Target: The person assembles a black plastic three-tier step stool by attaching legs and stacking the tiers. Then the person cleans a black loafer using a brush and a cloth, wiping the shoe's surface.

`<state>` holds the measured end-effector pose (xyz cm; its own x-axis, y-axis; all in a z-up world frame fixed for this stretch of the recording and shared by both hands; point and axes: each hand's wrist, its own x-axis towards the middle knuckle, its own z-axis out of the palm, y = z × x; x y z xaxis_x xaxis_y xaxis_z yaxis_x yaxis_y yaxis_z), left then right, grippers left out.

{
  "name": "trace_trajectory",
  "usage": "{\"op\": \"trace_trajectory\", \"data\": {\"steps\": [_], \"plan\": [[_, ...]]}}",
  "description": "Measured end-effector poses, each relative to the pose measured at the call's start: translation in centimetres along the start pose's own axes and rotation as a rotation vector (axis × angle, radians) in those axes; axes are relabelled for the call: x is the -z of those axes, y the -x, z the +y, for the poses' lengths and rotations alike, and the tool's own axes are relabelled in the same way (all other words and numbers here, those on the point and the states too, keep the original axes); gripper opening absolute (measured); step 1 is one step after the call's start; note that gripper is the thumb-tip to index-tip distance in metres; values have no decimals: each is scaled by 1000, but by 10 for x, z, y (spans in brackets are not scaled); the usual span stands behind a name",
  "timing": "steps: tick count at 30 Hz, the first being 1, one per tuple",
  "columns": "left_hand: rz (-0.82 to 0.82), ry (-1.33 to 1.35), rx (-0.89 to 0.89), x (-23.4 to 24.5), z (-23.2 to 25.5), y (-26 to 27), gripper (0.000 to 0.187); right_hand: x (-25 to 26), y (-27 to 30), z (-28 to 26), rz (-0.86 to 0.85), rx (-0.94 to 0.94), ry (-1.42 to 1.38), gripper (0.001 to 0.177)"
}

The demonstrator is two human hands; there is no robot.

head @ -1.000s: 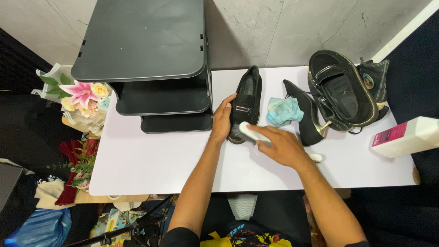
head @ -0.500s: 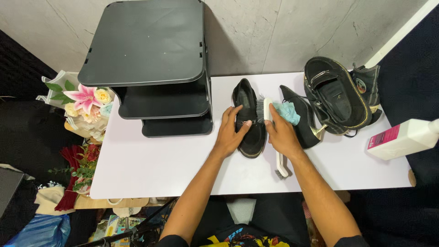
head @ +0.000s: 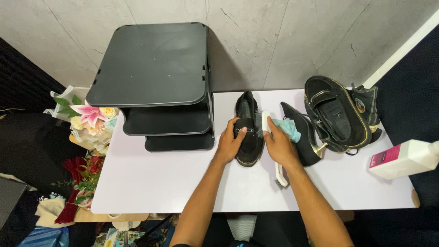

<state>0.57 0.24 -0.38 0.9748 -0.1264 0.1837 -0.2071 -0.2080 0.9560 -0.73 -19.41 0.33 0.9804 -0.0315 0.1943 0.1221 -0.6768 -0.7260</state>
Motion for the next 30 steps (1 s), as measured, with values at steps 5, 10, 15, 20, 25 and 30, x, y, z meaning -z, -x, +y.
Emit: {"op": "trace_trajectory", "data": {"steps": [5,10,15,20,25,30], "plan": [[-37,28,48,-1,-1,0,45,-7,-44,-7,-17,-324,-180,61],[3,102,47,-5,-2,2,43,3,-26,7,-64,-60,-95,57],[9,133,43,-6,-3,7,43,2,22,20,-20,83,-179,62],[23,140,39,-5,-2,7,45,-4,38,25,-99,-232,-634,70],[20,129,51,-2,2,1,47,-2,34,25,-64,-207,-672,67],[26,112,63,-5,-3,7,46,4,50,21,-65,-133,-292,61]]}}
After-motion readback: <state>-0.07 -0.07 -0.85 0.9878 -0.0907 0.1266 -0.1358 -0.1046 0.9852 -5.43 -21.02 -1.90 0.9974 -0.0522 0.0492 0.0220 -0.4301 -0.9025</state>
